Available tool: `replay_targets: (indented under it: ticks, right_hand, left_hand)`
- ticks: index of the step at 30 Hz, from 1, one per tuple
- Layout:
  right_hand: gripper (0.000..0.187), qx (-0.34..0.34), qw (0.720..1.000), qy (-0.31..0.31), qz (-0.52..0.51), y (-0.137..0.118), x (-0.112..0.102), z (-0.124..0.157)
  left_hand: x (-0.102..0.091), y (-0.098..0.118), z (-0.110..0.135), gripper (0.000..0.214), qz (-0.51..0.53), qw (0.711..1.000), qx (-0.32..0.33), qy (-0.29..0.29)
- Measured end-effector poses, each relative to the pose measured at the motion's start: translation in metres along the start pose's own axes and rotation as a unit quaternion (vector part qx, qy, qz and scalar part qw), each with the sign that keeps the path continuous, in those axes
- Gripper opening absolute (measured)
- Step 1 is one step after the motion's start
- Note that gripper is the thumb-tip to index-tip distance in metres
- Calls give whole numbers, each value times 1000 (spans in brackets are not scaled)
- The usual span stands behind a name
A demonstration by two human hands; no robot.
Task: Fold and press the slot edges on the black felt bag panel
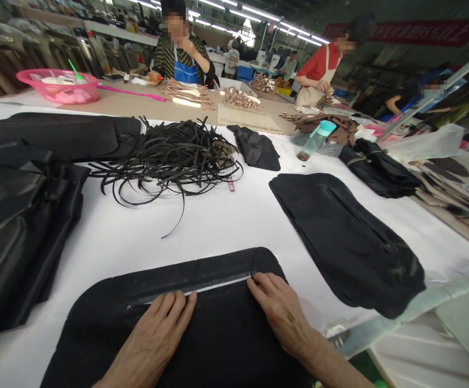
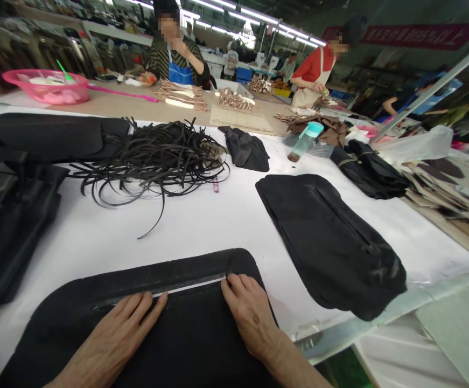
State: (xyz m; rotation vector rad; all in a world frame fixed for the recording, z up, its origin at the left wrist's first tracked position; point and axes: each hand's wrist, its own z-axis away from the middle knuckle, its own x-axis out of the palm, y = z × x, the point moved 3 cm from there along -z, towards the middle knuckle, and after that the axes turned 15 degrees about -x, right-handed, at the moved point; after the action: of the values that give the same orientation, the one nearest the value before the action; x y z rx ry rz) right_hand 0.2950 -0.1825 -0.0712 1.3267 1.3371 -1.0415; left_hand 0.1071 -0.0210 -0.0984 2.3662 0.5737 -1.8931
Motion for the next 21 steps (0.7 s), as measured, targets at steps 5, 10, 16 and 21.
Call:
replay_targets:
  ticks: [5,10,16,21]
  right_hand:
    - [42,-26,999,-13,40,-4,10,0]
    - [42,-49,998,4,42,5,18,16]
    - [32,27,997,41,63,0,3,0]
    - [30,-69,991,96,-62,-63,-1,-70]
  left_hand:
    - [-4,-5,-1,47,14,1000,7,-3]
    - [-11,-11,5,45,18,1000,10,-18]
    - [-19,-14,6,39,32,999,-2,-38]
    - [-19,-14,5,35,42,998,1,-49]
